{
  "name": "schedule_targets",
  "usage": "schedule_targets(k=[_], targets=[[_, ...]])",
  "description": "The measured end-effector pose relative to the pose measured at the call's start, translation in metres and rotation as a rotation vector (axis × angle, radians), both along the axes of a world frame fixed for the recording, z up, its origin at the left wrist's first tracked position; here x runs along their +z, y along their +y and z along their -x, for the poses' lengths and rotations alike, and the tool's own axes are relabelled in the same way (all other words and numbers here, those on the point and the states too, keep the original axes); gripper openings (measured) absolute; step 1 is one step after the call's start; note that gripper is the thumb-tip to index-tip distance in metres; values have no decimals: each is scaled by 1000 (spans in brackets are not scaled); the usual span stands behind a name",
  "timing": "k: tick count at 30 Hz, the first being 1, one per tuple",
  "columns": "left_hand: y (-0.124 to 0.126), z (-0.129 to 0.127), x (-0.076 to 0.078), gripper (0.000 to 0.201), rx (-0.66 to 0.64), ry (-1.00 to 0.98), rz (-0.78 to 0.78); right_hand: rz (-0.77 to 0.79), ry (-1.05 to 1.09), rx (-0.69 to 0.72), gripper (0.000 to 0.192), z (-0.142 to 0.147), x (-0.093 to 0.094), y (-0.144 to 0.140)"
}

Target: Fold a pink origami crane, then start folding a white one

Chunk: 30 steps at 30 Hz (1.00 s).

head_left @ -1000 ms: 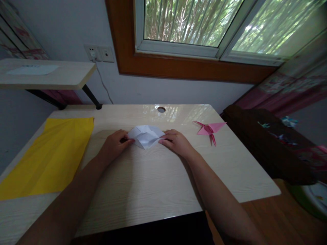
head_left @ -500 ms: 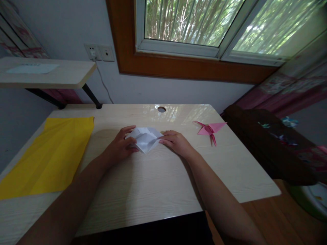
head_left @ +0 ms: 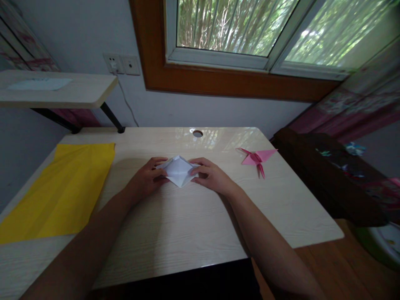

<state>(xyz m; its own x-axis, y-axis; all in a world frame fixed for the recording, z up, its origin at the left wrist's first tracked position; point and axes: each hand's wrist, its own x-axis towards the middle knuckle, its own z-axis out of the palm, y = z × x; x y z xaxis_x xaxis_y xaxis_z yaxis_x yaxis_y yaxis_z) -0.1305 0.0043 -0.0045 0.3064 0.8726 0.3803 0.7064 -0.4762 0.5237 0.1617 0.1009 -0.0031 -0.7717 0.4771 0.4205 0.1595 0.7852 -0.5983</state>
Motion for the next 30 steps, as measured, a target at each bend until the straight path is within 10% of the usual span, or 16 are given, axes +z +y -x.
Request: schedule_targets(k=[30], targets=[[5,16,-6,13,70,5,66,-168,-32,-141,12,-2,6,-1]])
